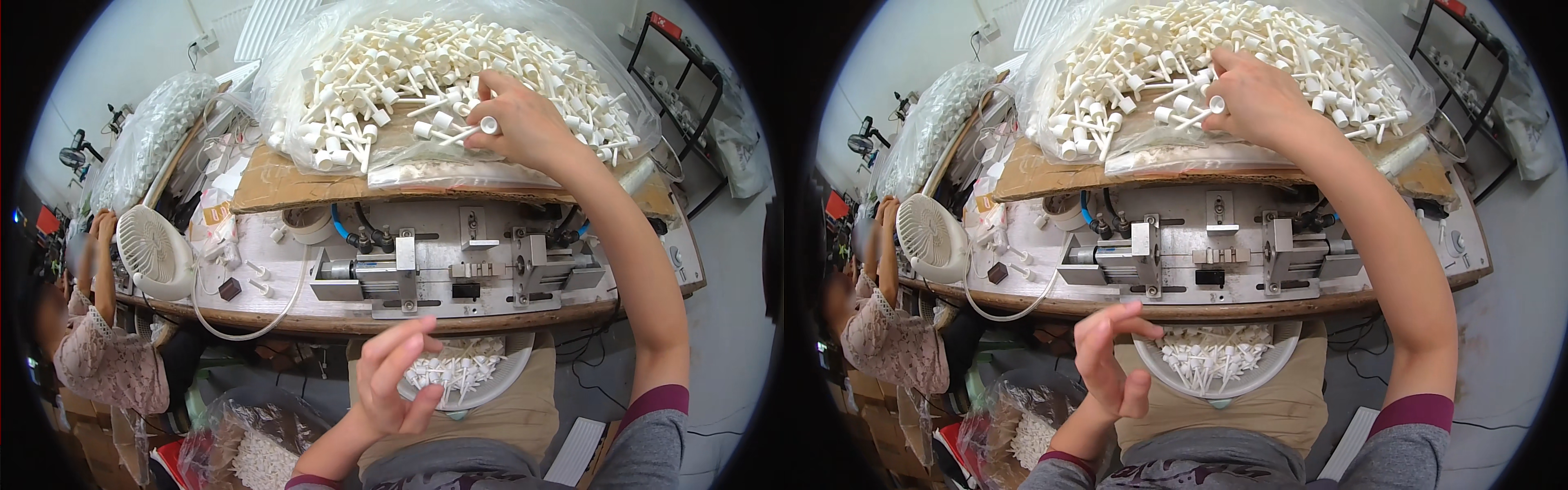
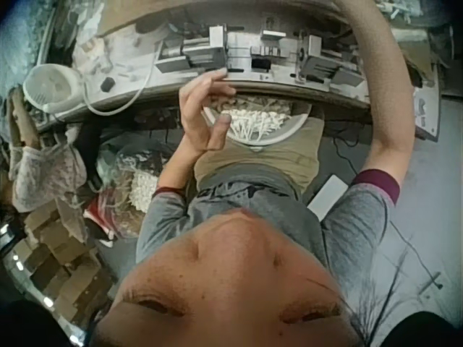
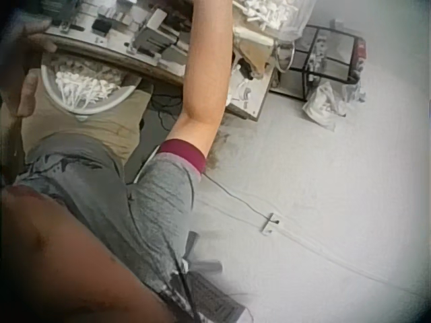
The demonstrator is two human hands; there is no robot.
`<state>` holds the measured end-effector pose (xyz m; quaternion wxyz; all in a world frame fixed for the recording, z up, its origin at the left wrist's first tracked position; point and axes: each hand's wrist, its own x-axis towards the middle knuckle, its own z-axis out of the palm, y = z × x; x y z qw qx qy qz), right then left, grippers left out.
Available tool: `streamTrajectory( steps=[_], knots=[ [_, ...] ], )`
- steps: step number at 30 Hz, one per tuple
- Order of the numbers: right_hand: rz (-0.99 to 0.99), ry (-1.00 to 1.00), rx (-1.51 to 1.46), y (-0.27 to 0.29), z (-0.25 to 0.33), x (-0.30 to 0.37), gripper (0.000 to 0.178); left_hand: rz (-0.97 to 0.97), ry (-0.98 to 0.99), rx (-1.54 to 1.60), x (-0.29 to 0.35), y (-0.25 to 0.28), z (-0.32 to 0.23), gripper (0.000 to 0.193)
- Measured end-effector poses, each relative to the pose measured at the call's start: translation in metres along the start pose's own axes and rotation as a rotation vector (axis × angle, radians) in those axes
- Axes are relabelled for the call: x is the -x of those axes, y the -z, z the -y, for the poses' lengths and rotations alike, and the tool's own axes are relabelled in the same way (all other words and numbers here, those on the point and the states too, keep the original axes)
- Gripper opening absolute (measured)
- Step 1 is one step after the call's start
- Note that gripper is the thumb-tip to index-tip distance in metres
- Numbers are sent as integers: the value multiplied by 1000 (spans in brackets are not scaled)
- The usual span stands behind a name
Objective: Assemble white plastic spray or pump components using a workbench fixture.
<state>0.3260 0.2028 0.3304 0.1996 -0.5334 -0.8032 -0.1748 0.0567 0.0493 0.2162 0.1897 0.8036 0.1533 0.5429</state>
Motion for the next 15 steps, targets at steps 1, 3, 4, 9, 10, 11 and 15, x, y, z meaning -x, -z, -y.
streamTrajectory(
  steps=[1,3,4,9,10,11,15],
  knots=[
    [72,-48,-32,7,2,2,18,3,-3,-21,-6,4,3,61],
    [115,-81,-92,10,-1,7,17,-65,10,-22,-17,3,9,57],
    [86,-67,-119,6,-7,13,18,-60,30,-36,-24,3,10,55],
    [-271,-40,-292,11,-7,29,14,-90,135,-34,-56,-3,13,46],
    [-324,-88,-342,13,-1,32,14,-88,144,-41,-61,-6,15,46],
    [-377,-137,-391,14,2,35,14,-122,175,-11,-69,-14,16,42],
    [-90,-344,-390,-4,-1,45,16,-88,108,-221,-95,-49,43,36]
  ],
)
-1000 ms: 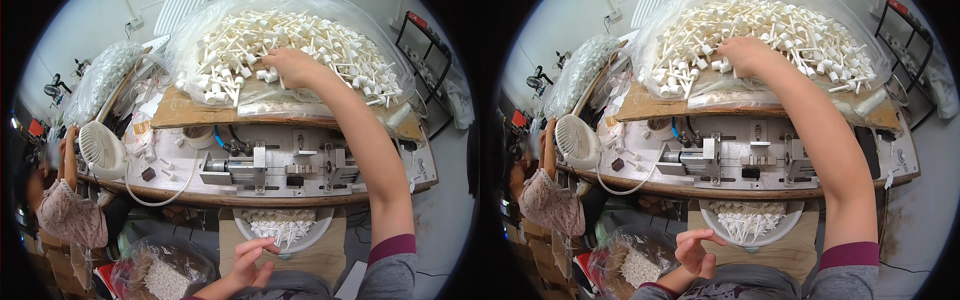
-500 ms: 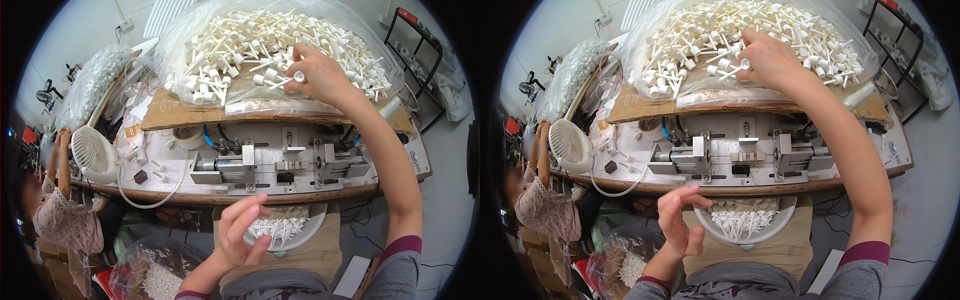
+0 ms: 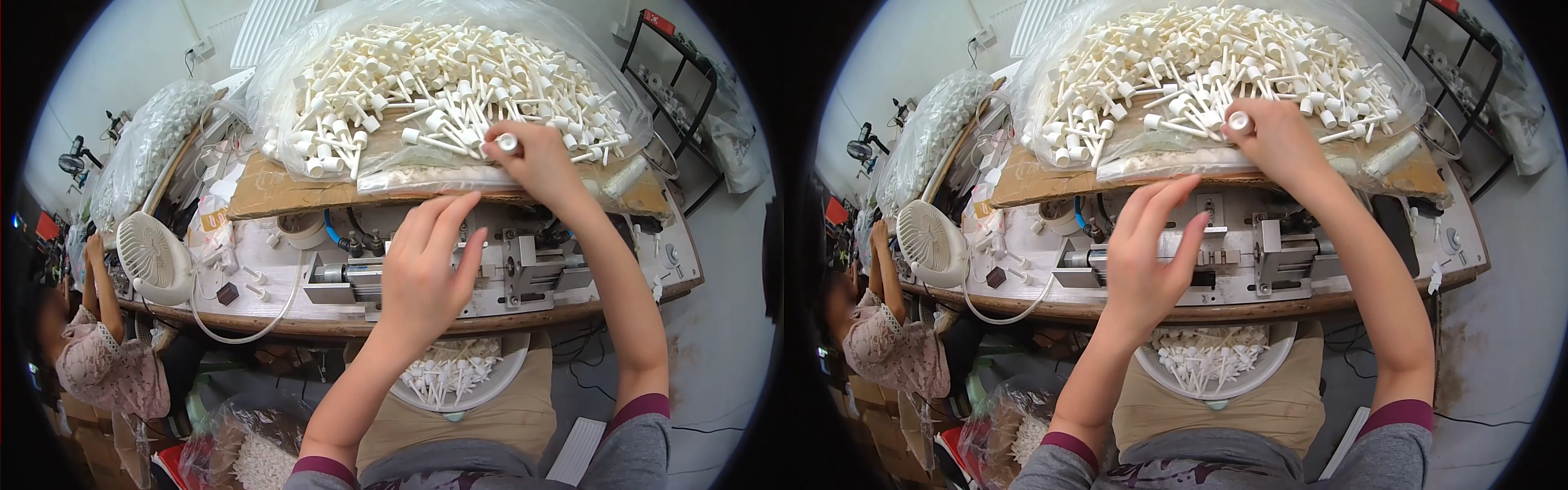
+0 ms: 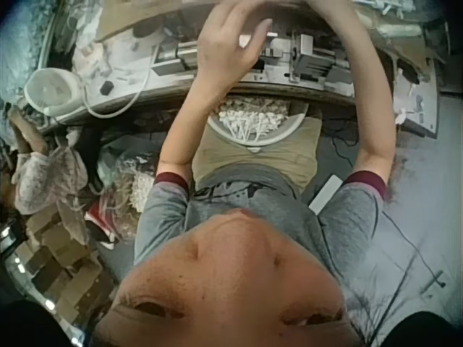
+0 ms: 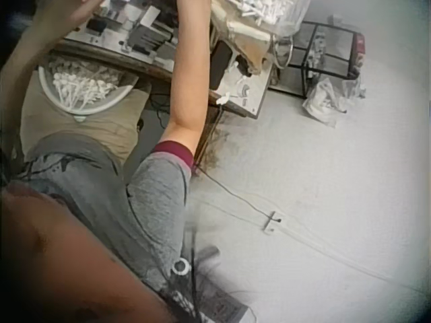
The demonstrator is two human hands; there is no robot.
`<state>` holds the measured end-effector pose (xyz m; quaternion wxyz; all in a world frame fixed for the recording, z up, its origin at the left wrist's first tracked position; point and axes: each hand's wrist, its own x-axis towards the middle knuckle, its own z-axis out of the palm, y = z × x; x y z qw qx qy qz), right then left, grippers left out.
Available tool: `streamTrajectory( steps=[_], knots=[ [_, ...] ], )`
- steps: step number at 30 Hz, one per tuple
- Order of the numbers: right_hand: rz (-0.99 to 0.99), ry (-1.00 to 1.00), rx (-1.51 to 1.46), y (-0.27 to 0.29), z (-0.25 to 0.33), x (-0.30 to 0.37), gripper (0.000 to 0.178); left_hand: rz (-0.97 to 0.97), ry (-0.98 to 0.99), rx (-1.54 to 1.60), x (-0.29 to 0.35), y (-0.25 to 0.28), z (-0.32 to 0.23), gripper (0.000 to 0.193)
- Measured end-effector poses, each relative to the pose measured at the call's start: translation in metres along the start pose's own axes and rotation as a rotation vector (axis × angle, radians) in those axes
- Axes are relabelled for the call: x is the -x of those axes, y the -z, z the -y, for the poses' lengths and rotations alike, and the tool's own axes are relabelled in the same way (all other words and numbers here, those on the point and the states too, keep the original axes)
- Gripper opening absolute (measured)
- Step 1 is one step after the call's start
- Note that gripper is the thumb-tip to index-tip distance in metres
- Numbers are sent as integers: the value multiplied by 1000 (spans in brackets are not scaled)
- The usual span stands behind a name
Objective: Assemble white plastic spray or pump components using a workbench fixture.
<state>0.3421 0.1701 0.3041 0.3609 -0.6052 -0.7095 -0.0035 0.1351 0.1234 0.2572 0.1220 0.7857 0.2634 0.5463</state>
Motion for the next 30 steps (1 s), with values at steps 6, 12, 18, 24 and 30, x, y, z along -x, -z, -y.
streamTrajectory(
  steps=[6,12,18,24,30],
  knots=[
    [-31,1,-87,4,1,6,18,-4,-87,-214,-46,-30,25,37],
    [-272,85,-471,19,23,38,24,158,-25,-288,-82,-58,53,31],
    [-146,-46,-685,18,52,110,31,209,19,-233,-96,-56,58,27],
    [2,207,-198,-15,65,168,27,8,-71,68,-69,-8,20,24],
    [164,290,211,-39,64,173,26,23,-20,157,-20,27,-4,35]
  ],
)
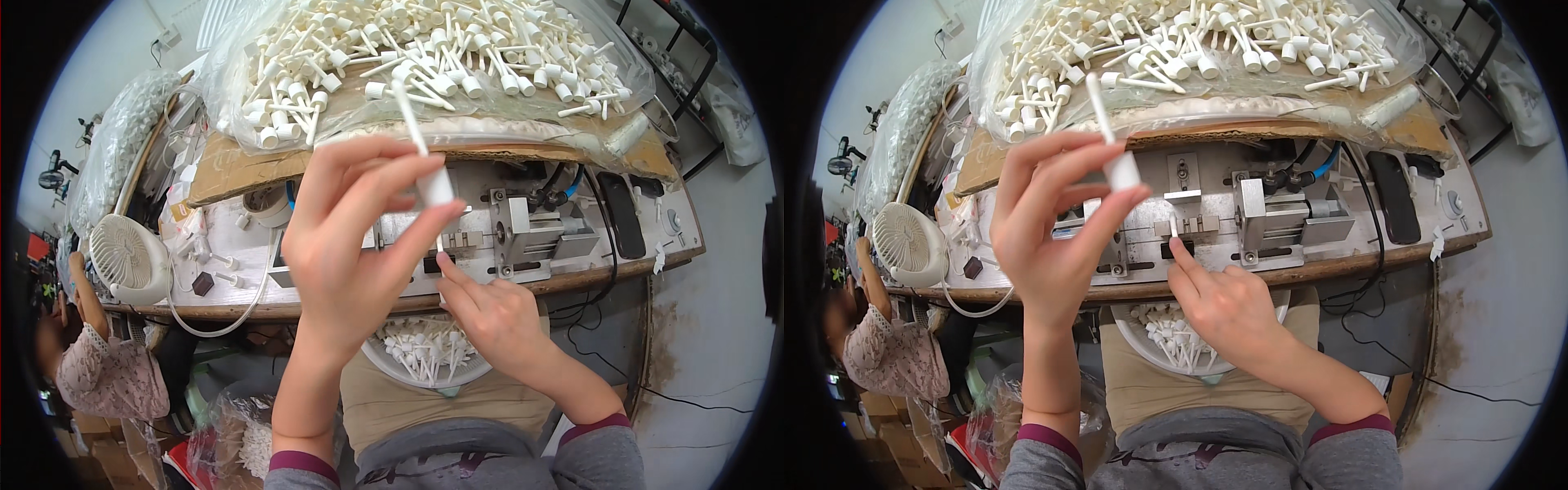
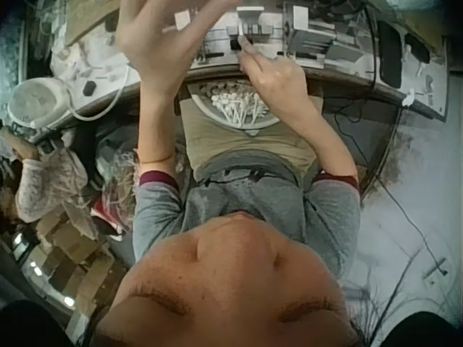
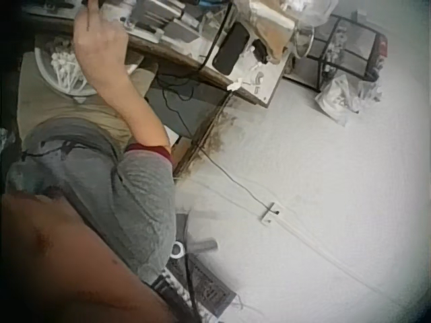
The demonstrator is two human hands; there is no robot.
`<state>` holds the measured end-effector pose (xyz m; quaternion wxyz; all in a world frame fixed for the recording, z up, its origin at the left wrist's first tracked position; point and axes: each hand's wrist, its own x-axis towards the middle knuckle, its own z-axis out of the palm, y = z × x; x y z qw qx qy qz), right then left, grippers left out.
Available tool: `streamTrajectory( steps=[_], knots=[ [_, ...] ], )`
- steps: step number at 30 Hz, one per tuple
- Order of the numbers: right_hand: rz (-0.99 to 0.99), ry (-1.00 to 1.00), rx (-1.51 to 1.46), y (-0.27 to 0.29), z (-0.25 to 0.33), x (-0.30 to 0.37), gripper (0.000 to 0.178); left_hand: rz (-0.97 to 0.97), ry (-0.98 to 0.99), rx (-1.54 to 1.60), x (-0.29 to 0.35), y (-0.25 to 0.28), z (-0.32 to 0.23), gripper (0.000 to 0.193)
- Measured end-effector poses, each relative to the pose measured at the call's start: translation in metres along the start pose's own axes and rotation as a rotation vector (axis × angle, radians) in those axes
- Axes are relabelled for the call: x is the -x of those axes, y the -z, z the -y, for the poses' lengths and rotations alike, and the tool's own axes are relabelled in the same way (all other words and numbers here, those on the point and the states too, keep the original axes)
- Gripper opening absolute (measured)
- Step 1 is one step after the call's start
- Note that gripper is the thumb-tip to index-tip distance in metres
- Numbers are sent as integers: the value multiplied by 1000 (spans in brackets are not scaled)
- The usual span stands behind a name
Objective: Assemble white plastic spray or pump components using a workbench fixture.
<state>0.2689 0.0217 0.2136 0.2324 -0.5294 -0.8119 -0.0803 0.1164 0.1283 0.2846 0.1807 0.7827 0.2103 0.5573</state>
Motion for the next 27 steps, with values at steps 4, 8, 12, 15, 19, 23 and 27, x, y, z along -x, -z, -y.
streamTrajectory(
  steps=[4,8,12,15,19,23,27],
  knots=[
    [4,12,55,-1,0,-16,24,21,59,-40,26,12,-6,39],
    [59,0,15,1,0,-18,23,37,47,-101,43,14,-6,41],
    [94,11,24,3,-1,-22,24,99,55,-122,51,17,-11,39],
    [163,-19,-72,19,-7,-32,23,136,58,-138,63,20,-12,41],
    [-64,-132,-372,44,-33,-86,24,185,139,-179,81,25,-13,38],
    [-328,-180,-123,55,-82,-161,26,356,81,-362,83,10,-18,33],
    [95,-422,-77,40,-117,-222,64,457,115,-424,91,-4,-10,30]
  ],
)
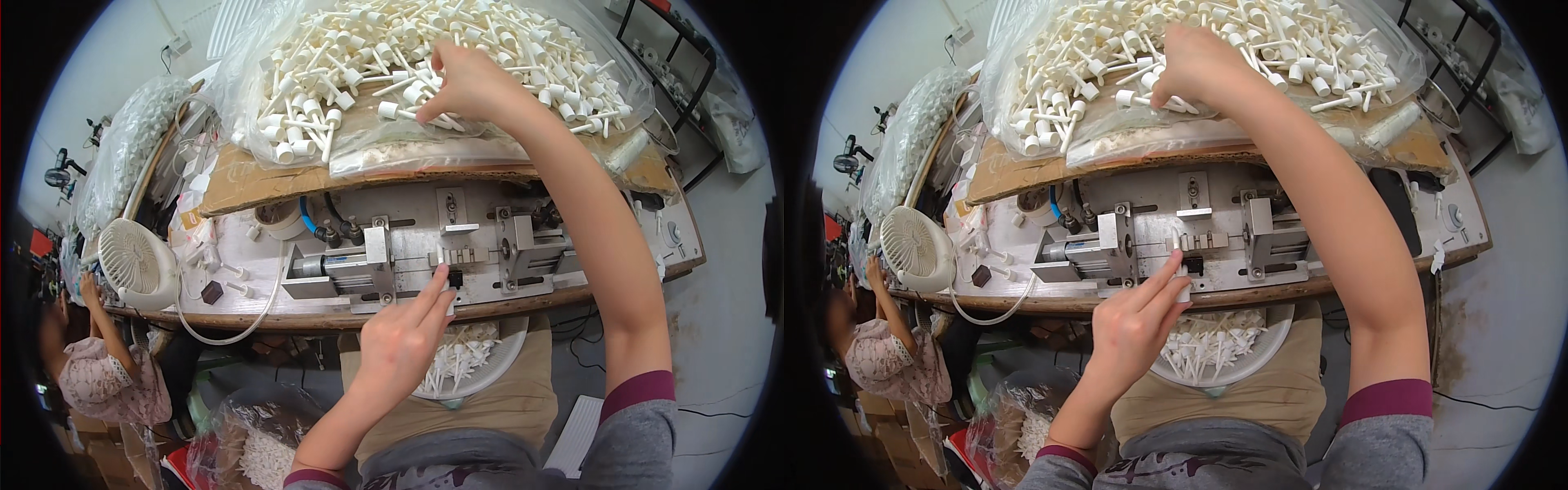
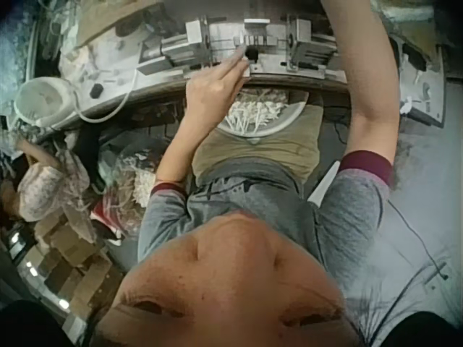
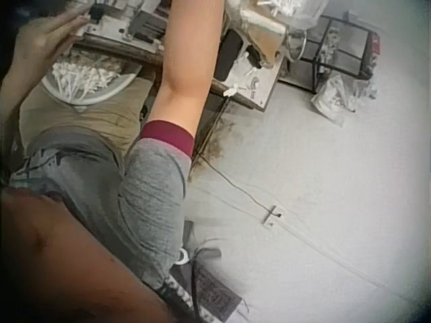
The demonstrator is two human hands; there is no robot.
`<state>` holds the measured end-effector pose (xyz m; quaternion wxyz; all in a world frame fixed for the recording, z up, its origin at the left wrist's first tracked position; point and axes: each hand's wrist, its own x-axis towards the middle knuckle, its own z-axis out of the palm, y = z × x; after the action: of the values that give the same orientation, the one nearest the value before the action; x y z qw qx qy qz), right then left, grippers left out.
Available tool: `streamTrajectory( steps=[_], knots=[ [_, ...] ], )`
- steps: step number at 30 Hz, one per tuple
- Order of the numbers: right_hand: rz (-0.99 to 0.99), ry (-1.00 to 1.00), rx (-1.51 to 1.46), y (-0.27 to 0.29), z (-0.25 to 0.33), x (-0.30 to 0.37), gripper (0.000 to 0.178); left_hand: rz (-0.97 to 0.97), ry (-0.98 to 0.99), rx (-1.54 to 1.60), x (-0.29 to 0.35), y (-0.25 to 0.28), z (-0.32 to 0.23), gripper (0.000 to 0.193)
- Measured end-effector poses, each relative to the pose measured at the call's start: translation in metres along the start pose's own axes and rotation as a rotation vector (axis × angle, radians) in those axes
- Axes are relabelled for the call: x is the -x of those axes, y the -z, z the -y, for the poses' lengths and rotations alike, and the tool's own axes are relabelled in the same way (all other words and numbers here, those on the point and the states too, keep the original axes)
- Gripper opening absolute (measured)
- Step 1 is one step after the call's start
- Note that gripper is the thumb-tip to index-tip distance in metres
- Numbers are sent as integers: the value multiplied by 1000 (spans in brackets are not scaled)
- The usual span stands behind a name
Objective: Assemble white plastic spray or pump components using a workbench fixture.
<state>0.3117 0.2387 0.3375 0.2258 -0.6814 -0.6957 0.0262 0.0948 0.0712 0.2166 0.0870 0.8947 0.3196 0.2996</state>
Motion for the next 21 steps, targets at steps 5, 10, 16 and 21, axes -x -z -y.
streamTrajectory(
  steps=[5,10,16,21],
  knots=[
    [314,33,-32,5,-1,-15,67,59,-21,-92,-3,-8,2,28],
    [326,111,129,8,4,-1,58,63,-9,-89,-13,-8,3,28],
    [300,135,158,18,1,14,30,20,3,-65,-9,-14,4,25],
    [-25,322,17,14,-21,26,21,6,-16,-59,-8,-14,6,25]
  ],
)
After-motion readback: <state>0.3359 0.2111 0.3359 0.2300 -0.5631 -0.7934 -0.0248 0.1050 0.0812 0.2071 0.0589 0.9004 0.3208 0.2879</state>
